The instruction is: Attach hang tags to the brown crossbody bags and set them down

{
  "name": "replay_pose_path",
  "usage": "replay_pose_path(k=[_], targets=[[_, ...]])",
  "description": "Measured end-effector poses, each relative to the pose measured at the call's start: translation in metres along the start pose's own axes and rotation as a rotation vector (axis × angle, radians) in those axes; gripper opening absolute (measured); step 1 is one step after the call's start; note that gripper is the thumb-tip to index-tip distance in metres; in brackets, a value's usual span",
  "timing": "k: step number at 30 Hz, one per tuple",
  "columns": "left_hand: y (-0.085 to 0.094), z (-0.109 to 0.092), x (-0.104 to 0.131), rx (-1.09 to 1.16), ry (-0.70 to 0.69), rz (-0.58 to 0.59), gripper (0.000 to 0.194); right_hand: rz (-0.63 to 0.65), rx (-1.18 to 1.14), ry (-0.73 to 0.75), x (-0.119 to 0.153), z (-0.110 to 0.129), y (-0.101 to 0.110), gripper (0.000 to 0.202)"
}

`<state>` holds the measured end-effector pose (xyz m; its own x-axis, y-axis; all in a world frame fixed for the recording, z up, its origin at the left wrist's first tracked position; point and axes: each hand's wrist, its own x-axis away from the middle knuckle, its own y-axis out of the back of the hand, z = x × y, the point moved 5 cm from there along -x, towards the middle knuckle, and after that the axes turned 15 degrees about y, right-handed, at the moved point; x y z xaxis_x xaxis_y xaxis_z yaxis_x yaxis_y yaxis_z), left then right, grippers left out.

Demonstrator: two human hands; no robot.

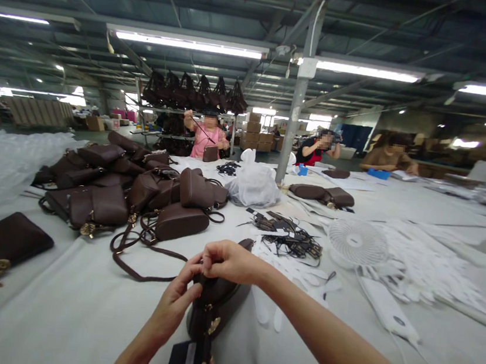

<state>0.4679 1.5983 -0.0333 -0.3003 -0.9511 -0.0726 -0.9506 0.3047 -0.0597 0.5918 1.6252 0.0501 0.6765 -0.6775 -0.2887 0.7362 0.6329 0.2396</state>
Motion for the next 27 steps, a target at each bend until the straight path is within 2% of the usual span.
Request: replay_pose_path(k=[3, 5, 8, 10, 12, 14, 17, 19, 21, 23, 25, 27], targets=[[0.0, -0.002, -0.004, -0.064, -0.004, 0.026, 0.025, 0.004, 0.226, 0.052, -0.006, 0.011, 0.0, 0.012], [0.0, -0.003, -0.006, -0.085, -0.009, 0.026, 0.019, -0.048, 0.481, 0.123, -0.004, 0.02, 0.002, 0.012], [0.0, -0.003, -0.006, -0.106, 0.001, -0.013, 0.012, -0.314, 0.849, 0.146, 0.018, 0.029, 0.012, 0.009], [-0.001, -0.001, -0.005, -0.129, 0.009, -0.015, 0.012, -0.425, 0.93, 0.023, 0.039, 0.02, 0.017, 0.011], [-0.003, 0.0, -0.005, -0.154, 0.003, -0.002, 0.013, -0.428, 0.849, -0.085, 0.056, 0.002, 0.017, 0.01], [-0.004, 0.0, -0.005, -0.182, -0.009, 0.007, 0.014, -0.443, 0.705, -0.091, 0.063, -0.015, 0.014, 0.002], [-0.006, -0.001, -0.005, -0.226, -0.03, 0.009, 0.015, -0.548, 0.407, -0.112, 0.062, -0.036, 0.012, 0.016], [-0.007, -0.002, -0.004, -0.25, -0.037, 0.016, 0.017, -0.578, 0.265, -0.188, 0.057, -0.045, 0.01, 0.011], [-0.008, -0.004, -0.004, -0.264, -0.031, 0.028, 0.018, -0.569, 0.376, -0.166, 0.054, -0.042, 0.013, 0.004], [-0.009, -0.005, -0.003, -0.27, -0.025, 0.038, 0.018, -0.503, 0.709, -0.011, 0.052, -0.027, 0.015, 0.01], [-0.01, -0.006, -0.002, -0.271, -0.034, 0.035, 0.019, -0.361, 1.033, 0.154, 0.051, -0.016, 0.012, 0.017], [-0.01, -0.007, -0.002, -0.273, -0.048, 0.034, 0.019, -0.241, 1.213, 0.231, 0.052, -0.014, 0.01, 0.022]])
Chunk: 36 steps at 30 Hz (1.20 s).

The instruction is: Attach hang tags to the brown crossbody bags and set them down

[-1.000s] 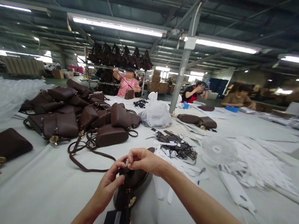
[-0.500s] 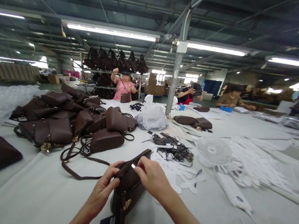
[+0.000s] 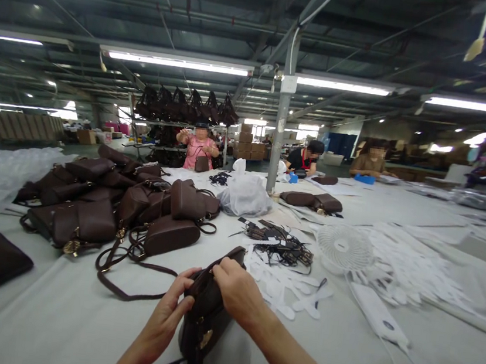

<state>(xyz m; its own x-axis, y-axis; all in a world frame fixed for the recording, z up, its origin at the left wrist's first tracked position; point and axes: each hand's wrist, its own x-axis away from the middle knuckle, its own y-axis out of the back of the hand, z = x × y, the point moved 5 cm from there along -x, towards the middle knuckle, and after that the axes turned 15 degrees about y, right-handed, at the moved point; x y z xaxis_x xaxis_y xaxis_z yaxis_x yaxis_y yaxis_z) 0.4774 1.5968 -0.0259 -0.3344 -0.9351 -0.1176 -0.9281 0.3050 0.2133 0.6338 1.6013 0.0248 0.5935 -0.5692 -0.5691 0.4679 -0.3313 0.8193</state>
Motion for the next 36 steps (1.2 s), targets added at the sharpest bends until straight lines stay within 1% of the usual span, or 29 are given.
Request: replay_pose_path(k=[1, 2, 3, 5, 7, 8, 11, 12, 16, 19, 22, 24, 26, 27, 29, 31, 32, 34, 36], targets=[[0.0, 0.0, 0.0, -0.002, -0.004, 0.002, 0.02, 0.009, 0.036, 0.023, 0.001, -0.001, 0.001, 0.024], [0.0, 0.0, 0.0, -0.002, -0.005, 0.004, 0.021, -0.005, 0.049, 0.013, 0.001, -0.003, 0.002, 0.025], [0.0, 0.001, 0.001, -0.002, -0.006, 0.005, 0.022, -0.031, 0.029, -0.03, 0.002, -0.006, 0.004, 0.024], [0.0, 0.002, 0.002, 0.004, -0.006, 0.003, 0.022, -0.074, -0.102, -0.176, 0.004, -0.01, 0.006, 0.025], [0.001, 0.004, 0.003, 0.02, -0.003, 0.018, 0.023, -0.059, -0.275, -0.28, 0.006, -0.006, 0.005, 0.026], [0.0, 0.004, 0.004, 0.033, -0.004, 0.037, 0.024, -0.039, -0.347, -0.284, 0.006, -0.001, 0.005, 0.026], [-0.003, 0.001, 0.005, 0.089, -0.021, 0.096, 0.027, 0.019, -0.525, -0.219, 0.005, 0.016, 0.001, 0.025], [-0.005, -0.001, 0.004, 0.105, -0.031, 0.103, 0.028, 0.02, -0.588, -0.239, 0.006, 0.017, 0.0, 0.025], [-0.013, -0.001, 0.002, 0.139, -0.046, 0.105, 0.029, 0.009, -0.818, -0.463, 0.014, 0.003, -0.008, 0.03], [-0.018, 0.006, 0.005, 0.186, -0.044, 0.104, 0.034, 0.043, -0.921, -0.519, 0.017, -0.004, -0.012, 0.036], [-0.023, 0.013, 0.012, 0.139, -0.053, 0.094, 0.047, 0.069, -0.931, -0.523, 0.019, -0.004, -0.013, 0.04], [-0.029, 0.018, 0.016, 0.059, -0.049, 0.075, 0.063, 0.066, -0.914, -0.523, 0.02, -0.004, -0.014, 0.04], [-0.033, 0.023, 0.017, 0.017, -0.011, -0.02, 0.078, 0.067, -0.911, -0.504, 0.021, -0.004, -0.016, 0.041], [-0.034, 0.025, 0.017, 0.019, 0.015, -0.082, 0.079, 0.074, -0.917, -0.481, 0.021, -0.003, -0.016, 0.041], [-0.035, 0.024, 0.017, 0.04, 0.039, -0.166, 0.065, 0.109, -0.941, -0.425, 0.02, 0.002, -0.013, 0.041], [-0.034, 0.014, 0.016, 0.033, -0.01, -0.163, 0.051, 0.154, -0.968, -0.38, 0.015, 0.01, -0.006, 0.041], [-0.03, 0.007, 0.016, 0.011, -0.053, -0.155, 0.049, 0.173, -0.974, -0.361, 0.011, 0.015, -0.002, 0.041], [-0.016, -0.01, 0.018, -0.04, -0.122, -0.164, 0.047, 0.2, -0.966, -0.308, -0.001, 0.029, 0.008, 0.04], [0.0, -0.024, 0.019, -0.064, -0.128, -0.15, 0.042, 0.222, -0.941, -0.23, -0.013, 0.043, 0.013, 0.038]])
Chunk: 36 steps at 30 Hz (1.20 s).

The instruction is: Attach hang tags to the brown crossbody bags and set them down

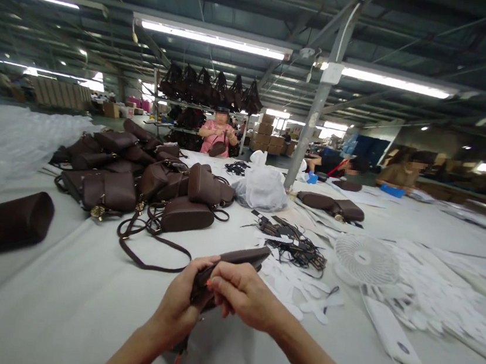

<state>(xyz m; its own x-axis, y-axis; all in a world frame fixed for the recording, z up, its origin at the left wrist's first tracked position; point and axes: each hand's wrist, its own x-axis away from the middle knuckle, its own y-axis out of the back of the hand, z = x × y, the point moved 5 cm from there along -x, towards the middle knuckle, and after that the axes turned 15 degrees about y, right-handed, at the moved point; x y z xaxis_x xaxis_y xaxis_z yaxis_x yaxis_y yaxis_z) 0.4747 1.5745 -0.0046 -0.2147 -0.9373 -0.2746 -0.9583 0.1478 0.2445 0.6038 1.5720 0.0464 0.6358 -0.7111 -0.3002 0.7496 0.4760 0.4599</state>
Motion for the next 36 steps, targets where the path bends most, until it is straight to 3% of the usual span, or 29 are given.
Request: replay_pose_path(k=[4, 8, 10, 15, 20, 22, 24, 28, 30, 33, 36], targets=[[0.023, 0.0, -0.004, 0.045, 0.153, 0.184, 0.032, 0.065, 0.049, 0.014, -0.012, 0.001, -0.019, 0.035], [0.031, 0.029, -0.001, 0.395, 0.3, 0.484, 0.062, -0.005, -0.087, -0.134, -0.016, -0.029, -0.028, 0.035], [0.033, 0.042, 0.0, 0.59, 0.327, 0.553, 0.069, -0.032, -0.108, -0.179, -0.018, -0.039, -0.03, 0.036], [0.032, 0.056, 0.006, 0.657, 0.345, 0.458, 0.067, -0.024, 0.002, -0.17, -0.023, -0.037, -0.03, 0.036], [0.025, 0.042, 0.014, 0.437, 0.287, 0.4, 0.058, 0.101, 0.255, -0.004, -0.02, -0.01, -0.027, 0.034], [0.026, 0.035, 0.015, 0.332, 0.214, 0.356, 0.052, 0.155, 0.25, 0.022, -0.018, -0.004, -0.028, 0.035], [0.026, 0.031, 0.018, 0.277, 0.146, 0.322, 0.049, 0.153, 0.12, -0.049, -0.015, -0.005, -0.031, 0.035], [0.021, 0.042, 0.027, 0.242, 0.138, 0.306, 0.057, 0.016, -0.064, -0.225, -0.009, -0.016, -0.039, 0.028], [0.023, 0.052, 0.027, 0.197, 0.126, 0.166, 0.071, -0.015, 0.064, -0.172, -0.013, -0.015, -0.043, 0.025], [0.031, 0.061, 0.021, 0.146, 0.142, -0.048, 0.058, 0.017, 0.489, 0.041, -0.023, 0.001, -0.046, 0.023], [0.033, 0.055, 0.013, 0.132, 0.181, 0.026, 0.049, 0.133, 0.638, 0.169, -0.028, 0.014, -0.039, 0.02]])
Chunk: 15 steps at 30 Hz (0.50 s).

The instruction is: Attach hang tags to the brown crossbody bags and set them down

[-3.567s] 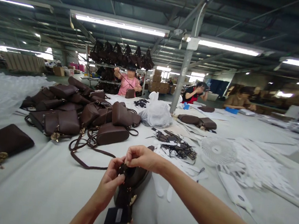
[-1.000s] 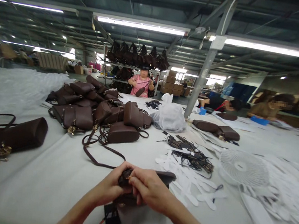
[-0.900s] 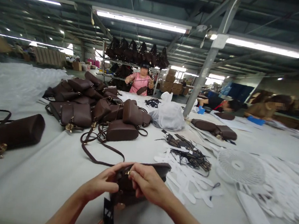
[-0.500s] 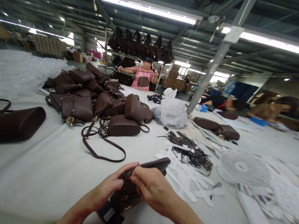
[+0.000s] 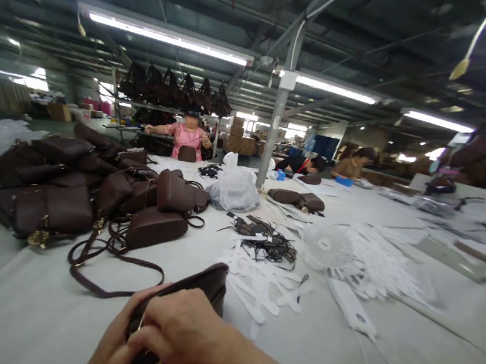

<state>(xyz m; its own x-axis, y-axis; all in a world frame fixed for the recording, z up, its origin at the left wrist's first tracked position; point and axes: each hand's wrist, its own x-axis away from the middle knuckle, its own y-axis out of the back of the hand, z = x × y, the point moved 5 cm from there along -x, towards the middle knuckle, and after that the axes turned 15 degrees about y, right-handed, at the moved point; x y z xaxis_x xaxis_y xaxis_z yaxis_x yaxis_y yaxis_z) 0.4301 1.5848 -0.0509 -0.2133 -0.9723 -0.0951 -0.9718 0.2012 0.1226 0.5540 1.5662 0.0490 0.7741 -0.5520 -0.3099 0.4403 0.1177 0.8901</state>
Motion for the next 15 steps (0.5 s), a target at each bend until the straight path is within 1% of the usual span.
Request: replay_pose_path(k=[1, 2, 4, 5, 6, 8, 11, 13, 15], targets=[[0.001, -0.004, -0.002, -0.008, 0.023, 0.031, 0.047, -0.005, -0.005, 0.021, 0.002, -0.003, 0.008, 0.02], [0.002, -0.008, -0.003, -0.014, 0.047, 0.052, 0.044, -0.041, -0.001, 0.023, 0.004, -0.008, 0.019, 0.02], [0.003, -0.016, -0.003, -0.017, 0.08, 0.073, 0.039, -0.158, 0.049, -0.01, 0.013, -0.023, 0.042, 0.022], [0.002, -0.02, -0.003, -0.016, 0.088, 0.084, 0.038, -0.194, 0.08, -0.021, 0.016, -0.031, 0.05, 0.022], [0.002, -0.023, -0.003, -0.015, 0.096, 0.094, 0.038, -0.193, 0.104, -0.015, 0.018, -0.036, 0.054, 0.022], [-0.001, -0.027, -0.003, -0.015, 0.111, 0.113, 0.038, -0.098, 0.13, 0.024, 0.018, -0.04, 0.05, 0.023], [-0.004, -0.029, -0.003, -0.027, 0.127, 0.129, 0.039, 0.062, 0.179, 0.057, 0.01, -0.036, 0.032, 0.022], [-0.004, -0.028, -0.003, -0.042, 0.138, 0.129, 0.04, 0.101, 0.202, 0.065, 0.001, -0.031, 0.026, 0.019], [-0.002, -0.027, -0.004, -0.051, 0.145, 0.132, 0.04, 0.115, 0.169, 0.092, -0.007, -0.029, 0.028, 0.019]])
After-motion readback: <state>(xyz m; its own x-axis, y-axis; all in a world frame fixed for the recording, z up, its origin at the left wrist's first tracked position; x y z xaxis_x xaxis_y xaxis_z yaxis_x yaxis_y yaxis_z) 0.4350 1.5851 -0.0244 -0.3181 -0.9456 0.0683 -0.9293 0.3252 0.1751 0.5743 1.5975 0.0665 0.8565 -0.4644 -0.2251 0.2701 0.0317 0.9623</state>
